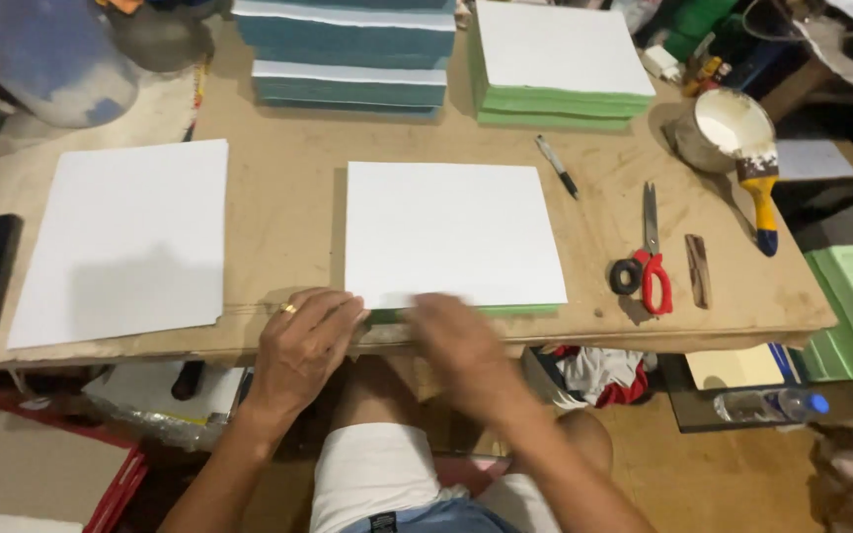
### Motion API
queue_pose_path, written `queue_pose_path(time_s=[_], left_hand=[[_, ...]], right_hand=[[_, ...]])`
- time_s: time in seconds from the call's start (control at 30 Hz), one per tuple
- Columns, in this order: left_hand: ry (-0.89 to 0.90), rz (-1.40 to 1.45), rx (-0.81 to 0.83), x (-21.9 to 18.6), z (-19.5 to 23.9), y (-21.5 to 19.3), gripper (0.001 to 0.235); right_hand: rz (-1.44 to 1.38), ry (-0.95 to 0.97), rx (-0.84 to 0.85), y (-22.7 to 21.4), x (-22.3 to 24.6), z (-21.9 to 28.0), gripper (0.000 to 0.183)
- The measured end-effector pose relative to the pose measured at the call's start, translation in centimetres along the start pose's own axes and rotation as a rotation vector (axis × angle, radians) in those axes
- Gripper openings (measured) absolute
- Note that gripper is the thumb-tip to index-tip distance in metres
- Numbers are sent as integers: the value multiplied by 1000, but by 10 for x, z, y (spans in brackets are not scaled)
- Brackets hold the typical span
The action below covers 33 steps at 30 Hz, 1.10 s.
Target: Trimming the edges of paper stacks and aligning sheets to assemble notepads using scissors.
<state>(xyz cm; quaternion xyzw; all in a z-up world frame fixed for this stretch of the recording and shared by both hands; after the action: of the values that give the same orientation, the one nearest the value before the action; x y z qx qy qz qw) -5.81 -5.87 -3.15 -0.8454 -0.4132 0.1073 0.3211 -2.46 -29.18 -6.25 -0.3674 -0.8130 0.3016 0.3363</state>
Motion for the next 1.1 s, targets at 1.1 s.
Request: queue_pose_path(time_s=[1.1], left_hand=[[-315, 296, 397, 67, -199, 187, 29]], right_hand=[[188, 920, -6, -132, -180, -13, 44]])
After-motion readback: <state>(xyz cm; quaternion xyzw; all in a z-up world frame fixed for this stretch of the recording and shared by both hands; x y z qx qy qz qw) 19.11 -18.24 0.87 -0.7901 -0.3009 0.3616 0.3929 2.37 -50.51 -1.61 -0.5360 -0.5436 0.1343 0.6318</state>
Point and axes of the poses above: each hand's wrist, its own z-axis away from the middle knuckle, its own y-axis out of the palm, x = y × z, the point moved 3 cm from there along -z, towards the middle knuckle, and after that the axes turned 14 degrees about y, right-handed, at the moved point
